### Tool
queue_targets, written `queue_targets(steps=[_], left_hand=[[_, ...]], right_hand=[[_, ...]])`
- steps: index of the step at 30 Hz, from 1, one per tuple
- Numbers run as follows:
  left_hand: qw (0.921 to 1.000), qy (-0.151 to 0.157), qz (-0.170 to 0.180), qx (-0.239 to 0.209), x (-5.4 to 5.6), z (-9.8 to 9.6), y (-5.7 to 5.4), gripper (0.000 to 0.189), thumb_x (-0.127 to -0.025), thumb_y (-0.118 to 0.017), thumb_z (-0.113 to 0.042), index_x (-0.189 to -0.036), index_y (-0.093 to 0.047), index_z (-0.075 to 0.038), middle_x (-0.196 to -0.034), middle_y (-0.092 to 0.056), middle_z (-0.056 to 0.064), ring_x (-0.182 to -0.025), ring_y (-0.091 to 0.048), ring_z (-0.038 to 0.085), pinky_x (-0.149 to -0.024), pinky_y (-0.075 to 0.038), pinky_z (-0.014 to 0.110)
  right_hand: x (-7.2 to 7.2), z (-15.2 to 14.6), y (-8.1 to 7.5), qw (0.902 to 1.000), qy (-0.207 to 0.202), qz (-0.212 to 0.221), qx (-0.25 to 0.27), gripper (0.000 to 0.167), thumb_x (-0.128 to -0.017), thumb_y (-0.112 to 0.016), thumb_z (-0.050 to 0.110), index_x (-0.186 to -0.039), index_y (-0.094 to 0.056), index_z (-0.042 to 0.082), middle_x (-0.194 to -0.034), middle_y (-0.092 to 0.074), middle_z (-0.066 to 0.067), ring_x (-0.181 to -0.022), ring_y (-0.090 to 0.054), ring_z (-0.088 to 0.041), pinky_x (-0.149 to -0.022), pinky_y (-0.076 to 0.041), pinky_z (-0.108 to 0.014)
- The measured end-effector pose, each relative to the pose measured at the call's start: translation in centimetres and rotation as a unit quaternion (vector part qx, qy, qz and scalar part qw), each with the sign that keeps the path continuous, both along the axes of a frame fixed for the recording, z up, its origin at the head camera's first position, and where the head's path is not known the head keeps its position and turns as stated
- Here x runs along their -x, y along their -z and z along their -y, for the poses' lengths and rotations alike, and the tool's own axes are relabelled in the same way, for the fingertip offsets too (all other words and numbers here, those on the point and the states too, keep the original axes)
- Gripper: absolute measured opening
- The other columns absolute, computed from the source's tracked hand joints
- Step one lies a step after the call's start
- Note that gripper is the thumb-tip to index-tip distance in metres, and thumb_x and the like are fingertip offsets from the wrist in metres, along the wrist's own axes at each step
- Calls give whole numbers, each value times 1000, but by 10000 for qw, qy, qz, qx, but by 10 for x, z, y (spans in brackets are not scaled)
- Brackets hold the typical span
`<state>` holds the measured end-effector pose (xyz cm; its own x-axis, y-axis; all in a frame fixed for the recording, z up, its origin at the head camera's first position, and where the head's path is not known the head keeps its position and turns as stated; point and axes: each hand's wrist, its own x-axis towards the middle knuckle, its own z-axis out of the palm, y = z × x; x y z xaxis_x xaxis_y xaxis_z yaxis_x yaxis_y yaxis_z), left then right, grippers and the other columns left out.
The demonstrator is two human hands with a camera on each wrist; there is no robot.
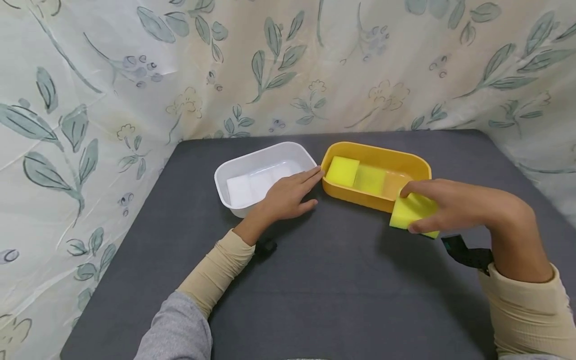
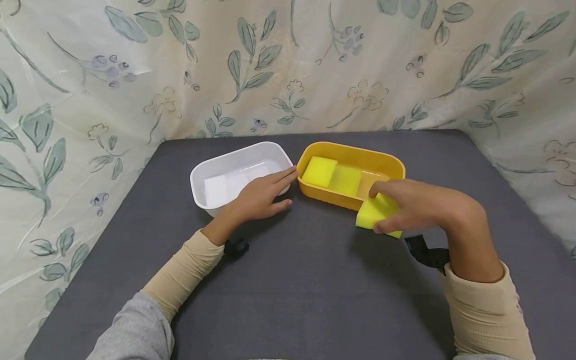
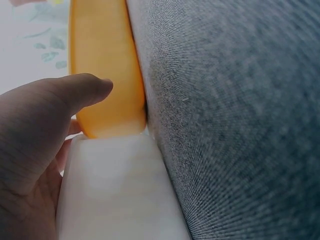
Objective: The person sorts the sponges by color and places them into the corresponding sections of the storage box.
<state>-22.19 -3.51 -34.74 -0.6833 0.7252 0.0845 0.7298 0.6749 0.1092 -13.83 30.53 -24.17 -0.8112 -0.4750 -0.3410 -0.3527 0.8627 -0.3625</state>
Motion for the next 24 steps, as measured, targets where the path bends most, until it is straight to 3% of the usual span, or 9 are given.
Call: queue_targets(steps=[7,17,24], left_hand=[[10000,-50,50,40,2,-2,-2,76,-101,-59,-37,-161,-20,-13,-166,-19,1,-148,-26,16,-116,-28,35],[9999,-75,129,55,2,-1,-5,76,-101,-58,-38,-162,-19,-13,-166,-19,2,-148,-26,17,-117,-27,35],[9997,-82,214,25,2,-2,-6,76,-101,-59,-37,-162,-19,-13,-166,-19,1,-148,-26,17,-117,-26,35]], right_hand=[[4,-1,0,9999,-92,65,117,64,-85,-81,37,-134,-51,9,-94,-52,-1,-85,-51,-18,-69,-43,-36],[7,2,-3,9994,-72,-148,-294,70,-87,-77,41,-140,-55,2,-105,-61,-2,-90,-54,-22,-74,-47,-41],[9,4,-5,9981,-140,-499,-319,58,-89,-77,31,-135,-61,-1,-104,-66,0,-81,-55,-16,-70,-48,-39]])
